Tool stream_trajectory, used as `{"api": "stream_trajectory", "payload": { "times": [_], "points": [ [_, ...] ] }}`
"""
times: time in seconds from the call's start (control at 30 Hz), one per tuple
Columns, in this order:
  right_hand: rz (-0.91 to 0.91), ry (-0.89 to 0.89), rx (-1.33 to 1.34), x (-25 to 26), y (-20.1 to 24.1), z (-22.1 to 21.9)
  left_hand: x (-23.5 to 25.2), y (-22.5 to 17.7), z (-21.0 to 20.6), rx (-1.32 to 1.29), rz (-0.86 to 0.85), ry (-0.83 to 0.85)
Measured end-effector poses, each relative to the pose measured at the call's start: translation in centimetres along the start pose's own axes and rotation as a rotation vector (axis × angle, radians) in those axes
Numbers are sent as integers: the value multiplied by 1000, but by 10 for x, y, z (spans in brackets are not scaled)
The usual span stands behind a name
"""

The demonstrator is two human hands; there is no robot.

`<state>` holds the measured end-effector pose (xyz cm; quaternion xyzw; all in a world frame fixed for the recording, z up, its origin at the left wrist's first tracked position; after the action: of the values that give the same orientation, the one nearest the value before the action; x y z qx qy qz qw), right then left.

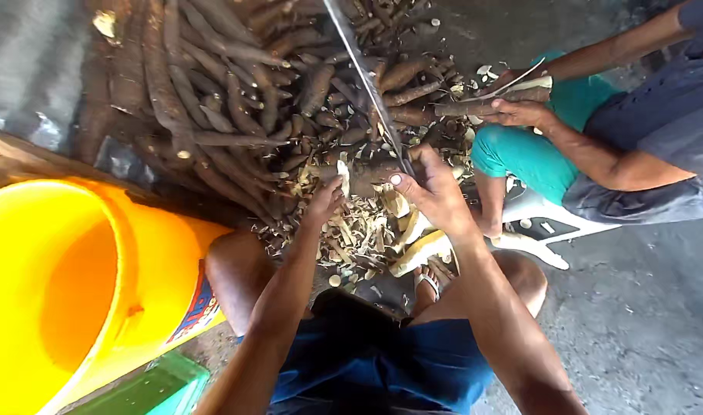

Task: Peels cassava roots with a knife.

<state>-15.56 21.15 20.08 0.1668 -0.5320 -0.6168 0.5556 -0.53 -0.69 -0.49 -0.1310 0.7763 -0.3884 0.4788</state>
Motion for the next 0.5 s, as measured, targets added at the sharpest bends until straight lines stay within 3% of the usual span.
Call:
{"api": "stream_trajectory", "payload": {
  "times": [0.1, 0.27, 0.37, 0.5],
  "points": [
    [-51, -36, -328, -1, -5, -21, -30, -39, 4, -114, -187, 6],
    [-172, -46, -271, 10, -15, -53, -33, -84, 10, 208, -578, -171],
    [-226, -78, -106, -9, -18, -67, -44, -103, 14, 312, -564, -213],
    [-297, -255, 149, -41, -16, -91, -69, -120, 6, 206, -475, -117]
  ]
}}
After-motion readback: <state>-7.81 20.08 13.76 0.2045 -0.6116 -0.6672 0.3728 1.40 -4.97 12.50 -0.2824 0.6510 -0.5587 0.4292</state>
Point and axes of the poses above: each hand's wrist, its own x-axis towards the middle knuckle, its own z-axis out of the back of the hand, y = z × x, the point moved 1 cm from there along x, towards the middle knuckle, and after that the axes turned 11 degrees about z, right-handed, at the moved point
